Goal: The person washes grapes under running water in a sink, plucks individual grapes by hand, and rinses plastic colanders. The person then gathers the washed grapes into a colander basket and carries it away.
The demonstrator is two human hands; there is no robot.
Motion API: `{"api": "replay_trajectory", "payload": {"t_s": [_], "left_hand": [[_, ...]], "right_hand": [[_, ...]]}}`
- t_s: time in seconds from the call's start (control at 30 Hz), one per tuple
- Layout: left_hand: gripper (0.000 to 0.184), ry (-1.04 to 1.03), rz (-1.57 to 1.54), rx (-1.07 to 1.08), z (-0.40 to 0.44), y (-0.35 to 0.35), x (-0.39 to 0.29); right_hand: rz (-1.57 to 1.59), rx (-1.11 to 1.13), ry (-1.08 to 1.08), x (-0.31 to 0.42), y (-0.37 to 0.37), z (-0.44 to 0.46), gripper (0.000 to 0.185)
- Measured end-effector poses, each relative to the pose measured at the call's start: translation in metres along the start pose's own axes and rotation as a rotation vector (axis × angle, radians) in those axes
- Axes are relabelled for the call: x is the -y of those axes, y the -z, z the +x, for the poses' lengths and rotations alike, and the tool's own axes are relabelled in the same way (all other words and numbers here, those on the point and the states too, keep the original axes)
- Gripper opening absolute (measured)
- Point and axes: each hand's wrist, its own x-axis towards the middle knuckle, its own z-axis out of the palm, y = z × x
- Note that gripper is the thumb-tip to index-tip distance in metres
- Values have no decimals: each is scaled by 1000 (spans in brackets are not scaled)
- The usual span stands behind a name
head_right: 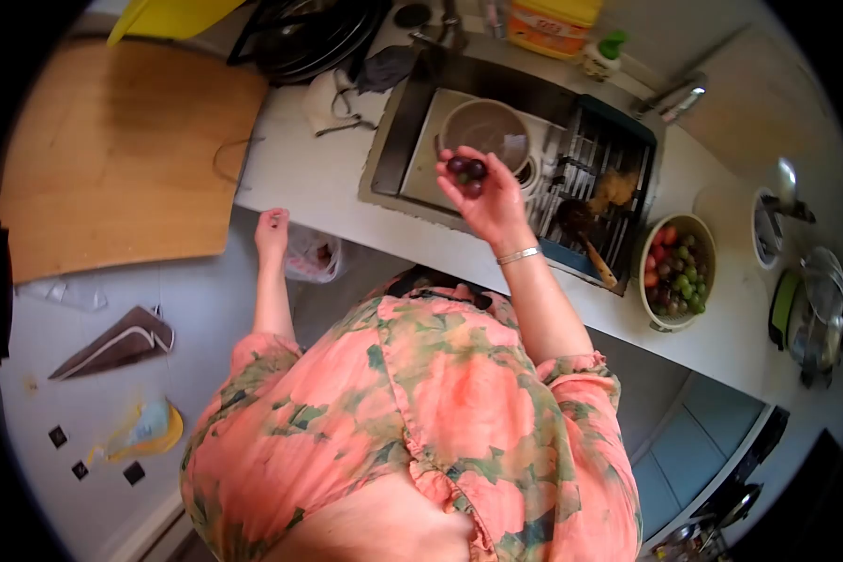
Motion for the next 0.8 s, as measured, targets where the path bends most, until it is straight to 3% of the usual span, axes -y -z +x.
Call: {"api": "replay_trajectory", "payload": {"t_s": [0.07, 0.13, 0.2, 0.23, 0.27, 0.3, 0.43, 0.5, 0.8], "left_hand": [[12, -28, -387, 170, 10, -17, -54], [16, -205, -523, 487, -38, -29, -186], [20, -338, -532, 700, -62, -54, -231], [21, -594, -494, 672, -74, -66, -247], [23, -568, -442, 680, -73, -67, -248], [26, -902, -392, 638, -89, -81, -268], [29, -903, -361, 696, -100, -95, -277], [28, -957, -360, 694, -97, -99, -276], [22, -864, -513, 742, -94, -105, -279]], "right_hand": [[49, 27, -5, 0, 0, -1, 41], [83, 35, 29, 4, -5, -7, 43], [125, 67, 41, 2, -1, -9, 45], [128, 79, 40, 4, -3, -12, 45], [126, 73, 51, 0, -2, -11, 44], [122, 62, 99, 4, 1, -15, 44], [133, 129, 122, 11, 10, -21, 42], [113, 51, 150, 14, 3, -28, 40], [68, 48, 199, 17, -4, -33, 38]]}}
